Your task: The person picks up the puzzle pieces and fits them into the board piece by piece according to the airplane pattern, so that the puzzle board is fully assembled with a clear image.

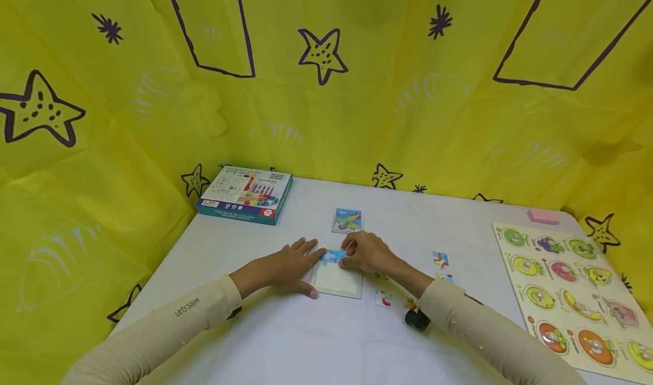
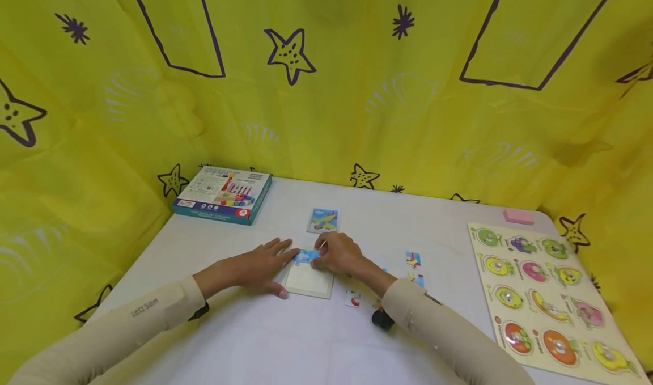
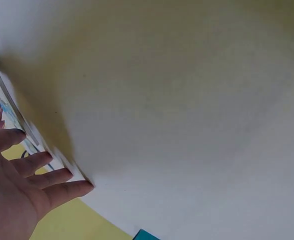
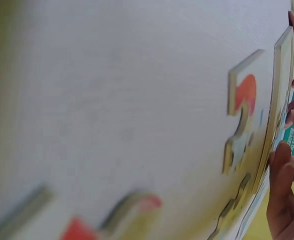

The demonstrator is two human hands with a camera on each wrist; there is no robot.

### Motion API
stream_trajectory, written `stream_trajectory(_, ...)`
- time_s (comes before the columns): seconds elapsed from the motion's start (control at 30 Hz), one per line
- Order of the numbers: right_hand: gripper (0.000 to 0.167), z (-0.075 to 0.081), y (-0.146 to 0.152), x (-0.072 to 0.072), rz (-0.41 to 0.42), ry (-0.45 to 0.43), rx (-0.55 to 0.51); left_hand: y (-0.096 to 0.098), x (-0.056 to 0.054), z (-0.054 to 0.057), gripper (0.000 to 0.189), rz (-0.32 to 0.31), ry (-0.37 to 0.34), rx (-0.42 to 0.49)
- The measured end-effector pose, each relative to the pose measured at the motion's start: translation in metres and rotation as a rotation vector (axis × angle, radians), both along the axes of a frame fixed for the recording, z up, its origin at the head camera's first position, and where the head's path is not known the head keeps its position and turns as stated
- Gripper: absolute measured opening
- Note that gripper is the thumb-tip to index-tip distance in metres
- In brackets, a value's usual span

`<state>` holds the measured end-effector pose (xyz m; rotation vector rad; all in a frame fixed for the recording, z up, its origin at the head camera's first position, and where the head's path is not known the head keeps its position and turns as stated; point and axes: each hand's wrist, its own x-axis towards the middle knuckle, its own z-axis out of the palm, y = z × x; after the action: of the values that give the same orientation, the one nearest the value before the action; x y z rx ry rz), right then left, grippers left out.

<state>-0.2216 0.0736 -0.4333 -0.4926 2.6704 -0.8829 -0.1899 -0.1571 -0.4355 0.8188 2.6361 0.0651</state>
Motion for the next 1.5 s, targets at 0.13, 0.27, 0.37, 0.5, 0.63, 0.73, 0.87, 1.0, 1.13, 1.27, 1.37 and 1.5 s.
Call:
stream_trajectory(0.13, 0.031, 0.000, 0.006, 0.001, 0.024, -0.018, -0.041, 0.002, 0.000, 0.002, 0.103, -0.001, -0.013, -0.011)
stream_trajectory(0.27, 0.032, -0.002, 0.019, 0.002, 0.093, 0.002, -0.101, 0.004, 0.000, 0.004, 0.103, -0.022, -0.018, 0.001)
stream_trajectory(0.37, 0.033, -0.004, 0.032, 0.002, 0.134, 0.008, -0.153, 0.006, 0.000, 0.002, 0.101, -0.057, -0.020, 0.032)
stream_trajectory(0.5, 0.035, -0.002, 0.051, 0.001, 0.143, -0.027, -0.218, 0.010, 0.001, -0.001, 0.100, -0.096, -0.032, 0.052)
stream_trajectory(0.63, 0.037, 0.001, 0.072, 0.000, 0.108, -0.078, -0.247, 0.013, 0.002, -0.003, 0.100, -0.100, -0.043, 0.037)
stream_trajectory(0.73, 0.038, 0.002, 0.090, -0.001, 0.072, -0.091, -0.239, 0.014, 0.004, -0.003, 0.099, -0.099, -0.045, 0.019)
stream_trajectory(0.87, 0.038, 0.002, 0.114, -0.002, 0.034, -0.077, -0.218, 0.015, 0.005, -0.002, 0.098, -0.099, -0.045, 0.014)
stream_trajectory(1.0, 0.038, 0.003, 0.137, -0.001, -0.001, -0.056, -0.215, 0.015, 0.004, -0.002, 0.098, -0.102, -0.036, 0.018)
stream_trajectory(1.13, 0.039, 0.005, 0.157, -0.003, -0.036, -0.036, -0.212, 0.015, 0.003, -0.003, 0.097, -0.114, -0.015, 0.007)
stream_trajectory(1.27, 0.041, 0.007, 0.174, -0.004, -0.065, -0.025, -0.224, 0.014, 0.002, -0.003, 0.096, -0.118, -0.011, 0.009)
stream_trajectory(1.37, 0.039, 0.007, 0.186, -0.003, -0.082, -0.014, -0.226, 0.014, 0.001, -0.003, 0.096, -0.119, -0.014, 0.013)
stream_trajectory(1.5, 0.035, 0.005, 0.199, -0.001, -0.126, 0.011, -0.188, 0.015, 0.002, -0.002, 0.096, -0.120, -0.015, 0.015)
